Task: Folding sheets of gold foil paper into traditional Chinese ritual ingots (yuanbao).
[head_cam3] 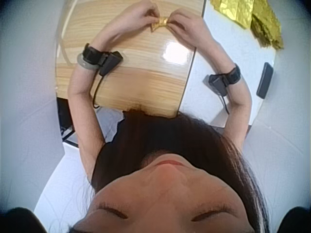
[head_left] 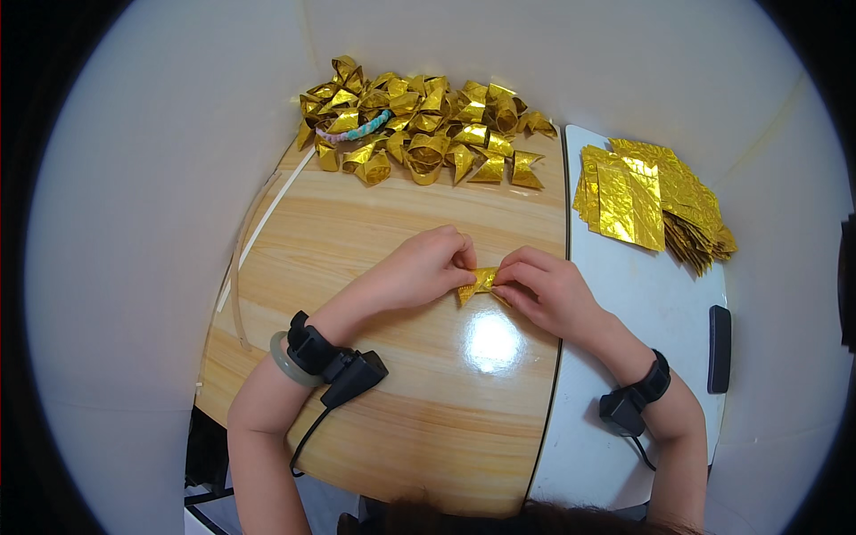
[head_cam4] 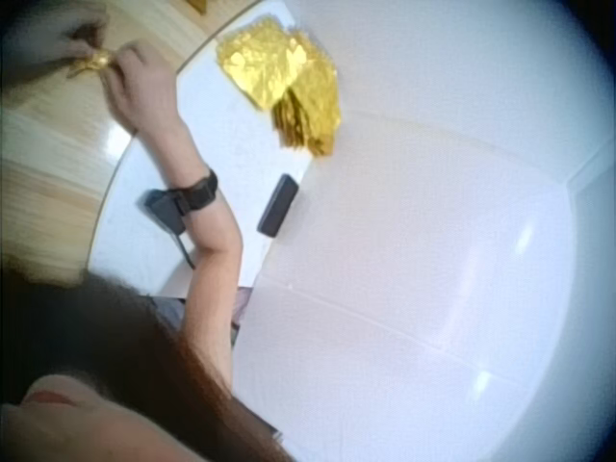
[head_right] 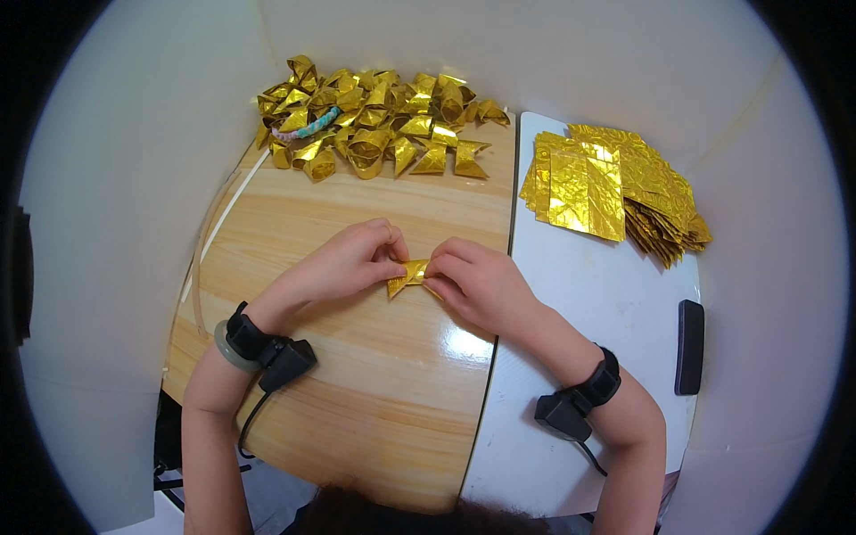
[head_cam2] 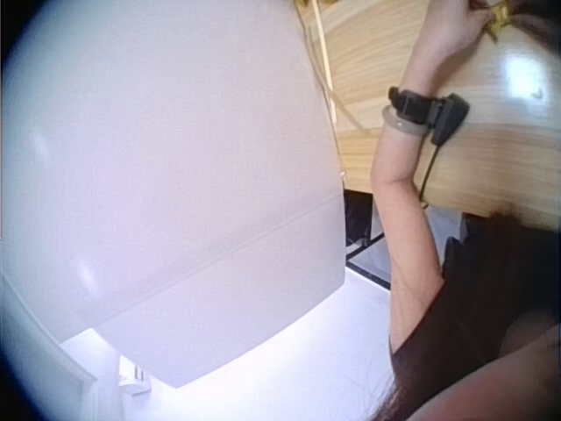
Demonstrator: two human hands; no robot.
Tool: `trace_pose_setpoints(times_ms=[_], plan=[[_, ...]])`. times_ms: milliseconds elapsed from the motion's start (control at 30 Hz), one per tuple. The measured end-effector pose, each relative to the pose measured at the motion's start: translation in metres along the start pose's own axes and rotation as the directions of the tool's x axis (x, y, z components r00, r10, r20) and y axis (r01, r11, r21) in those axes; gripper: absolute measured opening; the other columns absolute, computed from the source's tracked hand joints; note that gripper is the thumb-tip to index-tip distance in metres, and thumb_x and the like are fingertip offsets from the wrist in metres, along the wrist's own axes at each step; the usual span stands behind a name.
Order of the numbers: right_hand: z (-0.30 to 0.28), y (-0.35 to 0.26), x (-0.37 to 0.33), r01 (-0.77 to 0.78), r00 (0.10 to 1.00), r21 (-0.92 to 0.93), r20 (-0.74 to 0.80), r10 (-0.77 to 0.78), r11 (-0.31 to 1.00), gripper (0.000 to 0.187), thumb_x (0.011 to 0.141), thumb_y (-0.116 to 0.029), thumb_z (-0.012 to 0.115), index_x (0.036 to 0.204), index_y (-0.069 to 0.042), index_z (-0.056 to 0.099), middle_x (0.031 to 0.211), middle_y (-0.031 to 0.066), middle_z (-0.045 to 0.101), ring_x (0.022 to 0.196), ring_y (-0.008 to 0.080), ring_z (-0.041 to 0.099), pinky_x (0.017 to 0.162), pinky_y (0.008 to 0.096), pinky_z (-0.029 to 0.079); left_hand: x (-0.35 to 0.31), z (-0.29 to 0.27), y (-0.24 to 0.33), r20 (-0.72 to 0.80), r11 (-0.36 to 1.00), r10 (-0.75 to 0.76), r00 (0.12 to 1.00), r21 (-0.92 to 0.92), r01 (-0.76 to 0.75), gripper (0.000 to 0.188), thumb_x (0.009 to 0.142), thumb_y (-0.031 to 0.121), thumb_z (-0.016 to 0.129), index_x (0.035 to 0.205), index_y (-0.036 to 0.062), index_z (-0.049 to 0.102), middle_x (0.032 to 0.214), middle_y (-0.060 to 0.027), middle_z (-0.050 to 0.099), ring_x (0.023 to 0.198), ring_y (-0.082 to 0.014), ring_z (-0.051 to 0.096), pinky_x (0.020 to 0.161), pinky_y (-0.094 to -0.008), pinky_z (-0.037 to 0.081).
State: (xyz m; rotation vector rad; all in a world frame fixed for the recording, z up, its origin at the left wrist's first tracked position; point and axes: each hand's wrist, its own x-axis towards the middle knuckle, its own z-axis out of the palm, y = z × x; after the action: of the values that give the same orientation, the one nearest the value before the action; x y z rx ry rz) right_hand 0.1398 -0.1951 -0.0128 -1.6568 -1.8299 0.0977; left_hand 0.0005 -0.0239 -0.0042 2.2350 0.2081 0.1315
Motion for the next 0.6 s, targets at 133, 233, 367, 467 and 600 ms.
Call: trace_pose_setpoints(times_ms=[133,233,367,467,600], plan=[[0.007,0.003,0.003,-0.061,0.995,-0.014,-0.076,0.06,0.998,0.019,0.075,-0.017,0.07,0.087,-0.007,0.058,0.089,0.0067,0.058,0.082,0.0265,0.057,0.07,0.0343,0.048,-0.001,0.001,0.002,-0.015,0.995,0.059,0.998,0.082,-0.058,0.018,0.075,0.015,0.068,0.083,0.0005,0.059,0.086,-0.0161,0.059,0.082,-0.0301,0.058,0.072,-0.0362,0.047],[0.009,0.009,0.005,-0.081,0.979,-0.06,-0.191,0.068,0.995,0.02,0.076,-0.017,0.07,0.089,-0.007,0.059,0.088,0.0073,0.058,0.081,0.026,0.056,0.07,0.0345,0.047,0.002,0.0,0.007,-0.016,0.998,0.053,0.998,0.047,-0.052,0.018,0.075,0.012,0.068,0.085,0.0001,0.059,0.085,-0.0149,0.061,0.079,-0.0279,0.06,0.07,-0.0349,0.048],[0.002,0.004,0.003,-0.414,0.91,0.227,0.113,0.399,0.881,0.021,0.079,-0.018,0.069,0.09,-0.003,0.059,0.078,0.0087,0.06,0.07,0.0201,0.059,0.063,0.0315,0.047,0.006,0.009,-0.006,0.005,0.949,0.029,1.0,-0.314,-0.025,0.018,0.078,0.009,0.067,0.09,-0.0002,0.058,0.08,-0.008,0.063,0.075,-0.0157,0.062,0.064,-0.0285,0.048],[0.004,0.008,0.0,-0.44,0.887,0.428,0.07,0.456,0.789,0.023,0.084,-0.021,0.066,0.09,0.0,0.058,0.069,0.0075,0.061,0.06,0.0128,0.058,0.056,0.0283,0.046,0.006,0.014,0.003,-0.043,0.821,-0.118,0.992,-0.566,0.073,0.014,0.084,0.009,0.064,0.091,0.0,0.057,0.079,-0.0041,0.062,0.073,-0.0084,0.059,0.061,-0.0228,0.046],[0.002,0.003,0.001,-0.402,0.888,0.566,0.048,0.458,0.72,0.023,0.089,-0.023,0.061,0.089,0.0,0.058,0.065,0.0042,0.061,0.055,0.0077,0.057,0.049,0.0237,0.045,0.006,0.01,0.011,0.173,0.746,-0.168,0.97,-0.621,0.24,0.012,0.087,0.008,0.061,0.093,-0.0007,0.055,0.081,-0.0055,0.062,0.068,-0.0082,0.058,0.059,-0.0212,0.046]])
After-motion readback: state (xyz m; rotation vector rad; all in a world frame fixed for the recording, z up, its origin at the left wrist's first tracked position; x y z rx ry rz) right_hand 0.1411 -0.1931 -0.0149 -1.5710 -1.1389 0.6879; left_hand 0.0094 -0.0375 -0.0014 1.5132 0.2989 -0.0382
